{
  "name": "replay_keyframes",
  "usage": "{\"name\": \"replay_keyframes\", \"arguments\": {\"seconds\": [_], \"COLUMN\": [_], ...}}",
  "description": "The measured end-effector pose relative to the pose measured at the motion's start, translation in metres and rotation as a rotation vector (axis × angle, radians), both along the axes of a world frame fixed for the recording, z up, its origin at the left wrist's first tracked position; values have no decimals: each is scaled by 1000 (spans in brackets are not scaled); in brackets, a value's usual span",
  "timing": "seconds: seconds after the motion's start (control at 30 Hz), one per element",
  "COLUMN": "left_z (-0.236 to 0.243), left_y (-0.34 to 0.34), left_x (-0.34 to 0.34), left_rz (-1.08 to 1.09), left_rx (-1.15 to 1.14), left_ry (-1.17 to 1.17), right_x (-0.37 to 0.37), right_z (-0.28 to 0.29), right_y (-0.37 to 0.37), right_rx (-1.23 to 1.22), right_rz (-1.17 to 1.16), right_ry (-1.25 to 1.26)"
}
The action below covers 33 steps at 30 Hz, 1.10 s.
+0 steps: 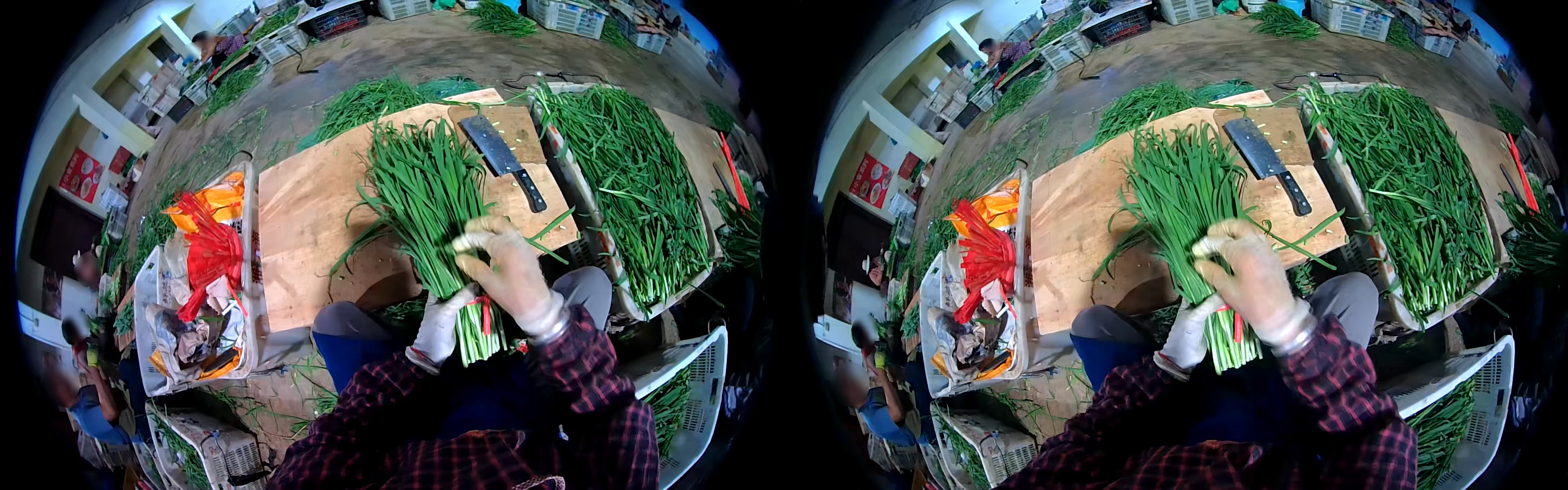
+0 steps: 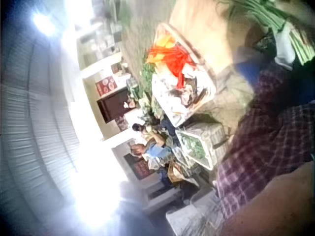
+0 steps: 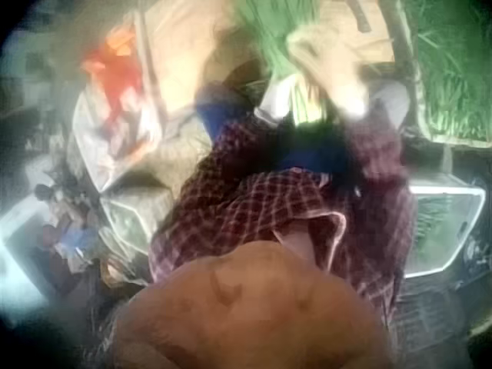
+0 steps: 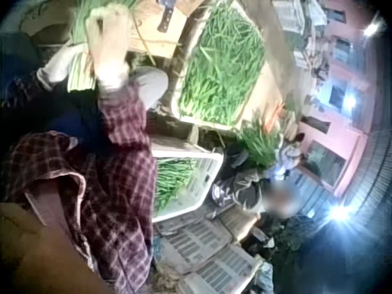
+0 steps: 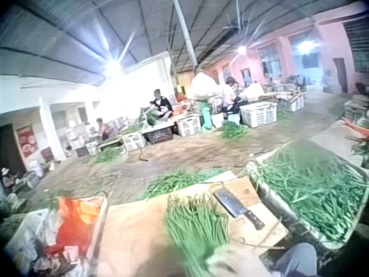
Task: The person gathers long green vegetables, trims the ends with a knife, and ties them into bundles using red rubber bands. The person places the finished bundles into a white plastic crate.
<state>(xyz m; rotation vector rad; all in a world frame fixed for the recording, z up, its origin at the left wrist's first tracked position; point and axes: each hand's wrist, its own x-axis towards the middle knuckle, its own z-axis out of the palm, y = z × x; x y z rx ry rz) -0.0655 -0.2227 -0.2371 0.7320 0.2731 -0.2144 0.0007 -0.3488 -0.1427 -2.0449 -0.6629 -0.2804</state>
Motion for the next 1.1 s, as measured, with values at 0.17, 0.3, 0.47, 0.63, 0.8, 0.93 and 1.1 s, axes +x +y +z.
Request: {"name": "replay_keyframes", "arguments": {"seconds": [0.17, 0.3, 0.47, 0.63, 0.8, 0.93, 1.1], "left_z": [-11, -12, -14, -20, -27, -11, 50], "left_y": [-11, -3, -1, -3, -5, 5, 58], "left_x": [-9, -9, -8, -9, -7, 4, 48], "left_rz": [6, 5, -92, -35, -42, -28, 0], "left_rx": [99, -18, -20, -15, 183, 213, 121], "left_ry": [133, 178, 122, 116, 59, 35, 88], "right_x": [92, 113, 118, 120, 131, 149, 145], "right_z": [-74, -93, -95, -66, -44, -52, -32], "right_y": [16, 7, -6, 1, 19, 14, -14], "right_rx": [-255, -179, -181, -535, -863, -712, -157], "right_rz": [-205, -160, -142, -72, -97, -188, -661], "right_ry": [69, 237, 195, 125, 141, -82, -210]}}
